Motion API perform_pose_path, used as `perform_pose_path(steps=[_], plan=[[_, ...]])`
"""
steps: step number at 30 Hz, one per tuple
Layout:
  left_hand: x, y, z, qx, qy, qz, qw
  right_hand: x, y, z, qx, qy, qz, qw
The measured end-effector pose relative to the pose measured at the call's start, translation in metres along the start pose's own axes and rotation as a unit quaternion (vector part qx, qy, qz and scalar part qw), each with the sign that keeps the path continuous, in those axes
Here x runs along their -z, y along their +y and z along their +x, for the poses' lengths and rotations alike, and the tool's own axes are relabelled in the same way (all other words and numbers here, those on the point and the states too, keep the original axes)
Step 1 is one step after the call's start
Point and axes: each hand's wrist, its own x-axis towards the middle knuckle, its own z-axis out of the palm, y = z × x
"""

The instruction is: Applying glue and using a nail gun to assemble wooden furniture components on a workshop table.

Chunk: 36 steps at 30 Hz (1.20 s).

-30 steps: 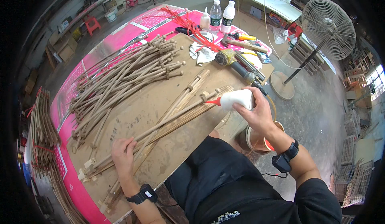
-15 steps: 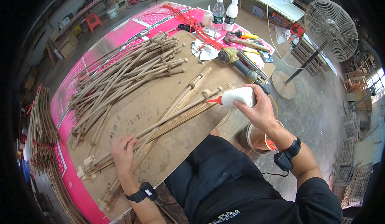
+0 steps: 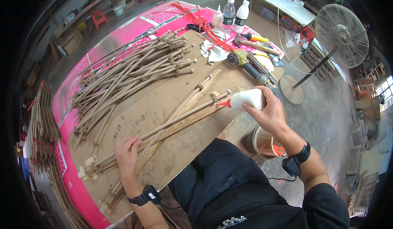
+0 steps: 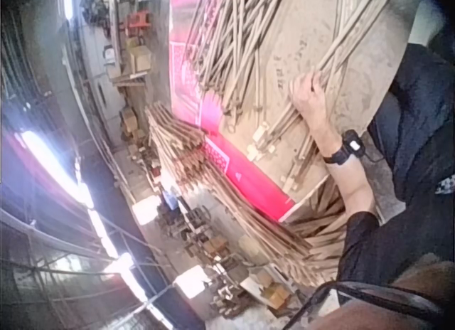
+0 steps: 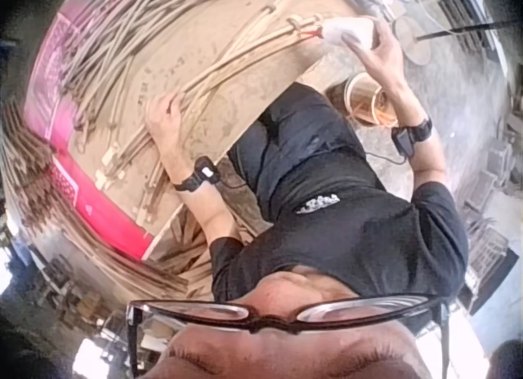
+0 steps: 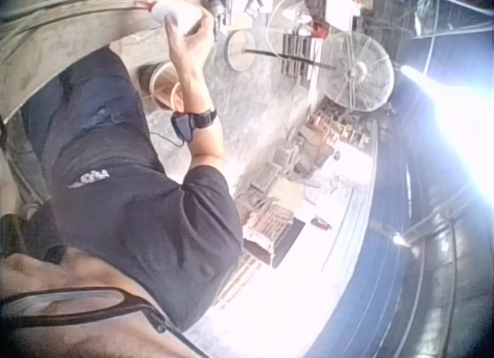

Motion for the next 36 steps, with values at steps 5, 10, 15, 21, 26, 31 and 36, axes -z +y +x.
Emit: perform_pose_path(steps=[5, 10, 15, 21, 26, 31, 36], plan=[[-0.001, -0.002, 0.0, 0.005, 0.004, -0.005, 1.0, -0.004, -0.011, -0.013, 0.002, -0.051, 0.118, 0.992], [-0.007, -0.002, -0.002, 0.008, 0.021, -0.031, 0.999, -0.03, -0.045, -0.032, 0.012, -0.103, 0.218, 0.97], [-0.007, -0.003, -0.003, 0.011, 0.026, -0.024, 0.999, -0.074, -0.058, -0.037, 0.077, -0.136, 0.194, 0.968], [-0.008, -0.001, -0.002, 0.007, 0.035, -0.042, 0.998, -0.098, -0.075, -0.037, 0.136, -0.134, 0.129, 0.973], [-0.004, 0.001, 0.0, 0.01, 0.026, -0.031, 0.999, -0.106, -0.076, -0.036, 0.139, -0.126, 0.134, 0.973], [-0.006, 0.0, 0.0, -0.009, 0.041, -0.047, 0.998, -0.106, -0.077, -0.038, 0.203, -0.098, 0.08, 0.971], [-0.007, 0.001, 0.0, -0.009, 0.04, -0.051, 0.998, -0.099, -0.076, -0.042, 0.194, -0.116, 0.079, 0.971]])
